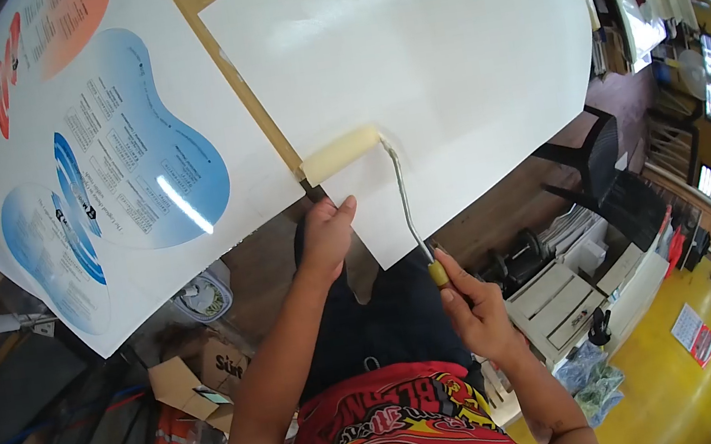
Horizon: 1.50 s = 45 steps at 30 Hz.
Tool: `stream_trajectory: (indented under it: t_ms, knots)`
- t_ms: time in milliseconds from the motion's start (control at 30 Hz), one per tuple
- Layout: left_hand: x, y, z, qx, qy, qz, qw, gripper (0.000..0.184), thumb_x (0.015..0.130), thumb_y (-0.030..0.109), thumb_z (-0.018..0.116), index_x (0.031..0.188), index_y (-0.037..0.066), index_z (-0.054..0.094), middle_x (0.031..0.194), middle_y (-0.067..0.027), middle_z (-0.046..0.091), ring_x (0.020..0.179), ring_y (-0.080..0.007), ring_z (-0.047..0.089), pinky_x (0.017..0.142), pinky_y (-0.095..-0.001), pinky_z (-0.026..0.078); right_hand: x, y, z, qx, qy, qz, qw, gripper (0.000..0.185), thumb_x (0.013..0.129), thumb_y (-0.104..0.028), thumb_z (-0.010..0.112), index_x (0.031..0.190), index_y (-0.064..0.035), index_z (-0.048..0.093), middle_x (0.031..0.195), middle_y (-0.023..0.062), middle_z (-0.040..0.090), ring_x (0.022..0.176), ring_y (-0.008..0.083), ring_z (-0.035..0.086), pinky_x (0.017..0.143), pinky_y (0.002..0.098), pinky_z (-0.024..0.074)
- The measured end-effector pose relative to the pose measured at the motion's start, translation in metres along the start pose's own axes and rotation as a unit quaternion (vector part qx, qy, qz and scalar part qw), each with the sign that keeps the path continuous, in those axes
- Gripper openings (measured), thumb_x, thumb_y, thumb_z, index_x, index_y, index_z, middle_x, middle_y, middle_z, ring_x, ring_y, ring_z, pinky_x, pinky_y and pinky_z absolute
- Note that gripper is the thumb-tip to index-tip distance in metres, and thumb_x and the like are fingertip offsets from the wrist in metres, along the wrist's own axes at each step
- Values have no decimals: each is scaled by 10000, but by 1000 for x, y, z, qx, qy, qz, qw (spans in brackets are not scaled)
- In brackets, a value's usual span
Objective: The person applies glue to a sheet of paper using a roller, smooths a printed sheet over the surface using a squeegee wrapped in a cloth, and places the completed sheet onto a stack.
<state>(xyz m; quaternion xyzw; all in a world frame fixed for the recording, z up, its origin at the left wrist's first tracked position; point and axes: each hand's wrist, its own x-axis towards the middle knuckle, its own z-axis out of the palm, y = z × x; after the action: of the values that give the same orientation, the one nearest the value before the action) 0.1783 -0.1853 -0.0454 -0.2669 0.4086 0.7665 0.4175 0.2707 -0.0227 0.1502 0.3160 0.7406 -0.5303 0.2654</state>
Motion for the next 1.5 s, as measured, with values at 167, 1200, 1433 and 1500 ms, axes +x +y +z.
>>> stream_trajectory:
  t_ms: [167, 1200, 1433, 1500]
  knots:
    - [1, -1, 3, 38, 32, -7, 999, 265, 1024, 128, 535, 1220, -30, 617, 1181, -93, 679, 1057, -141, 622, 952, -300, 465, 5, -21, 1, -66, 12, 20, 998, 472, 966, -32, 547, 1435, -18, 501, 746, 101, 606, 651, 79, 490, 624, 245, 440]
    - [10, -8, -3, 37, 35, 0, 999, 249, 1009, 103, 543, 1247, 52, 594, 1186, -89, 670, 1047, -202, 675, 846, -386, 596, 7, -27, 6, 154, 5, 83, 985, 380, 977, -86, 524, 1350, -28, 557, 730, 92, 598, 609, 137, 592, 532, 277, 488]
    - [5, 13, 3, 77, 52, -62, 994, 230, 987, 180, 623, 1179, 62, 576, 1074, -67, 670, 1030, -211, 680, 811, -408, 603, 14, -43, 64, 603, -28, 50, 796, 271, 1056, -323, 438, 1183, -85, 471, 781, 77, 566, 464, 149, 489, 411, 282, 420]
    - [5, 17, 1, 85, 18, -86, 993, 302, 966, 264, 673, 1131, 33, 569, 985, -75, 664, 892, -199, 675, 736, -374, 575, 24, -43, 80, 645, -43, 20, 762, 332, 1073, -393, 382, 1186, -93, 469, 773, 73, 553, 451, 152, 469, 410, 282, 416]
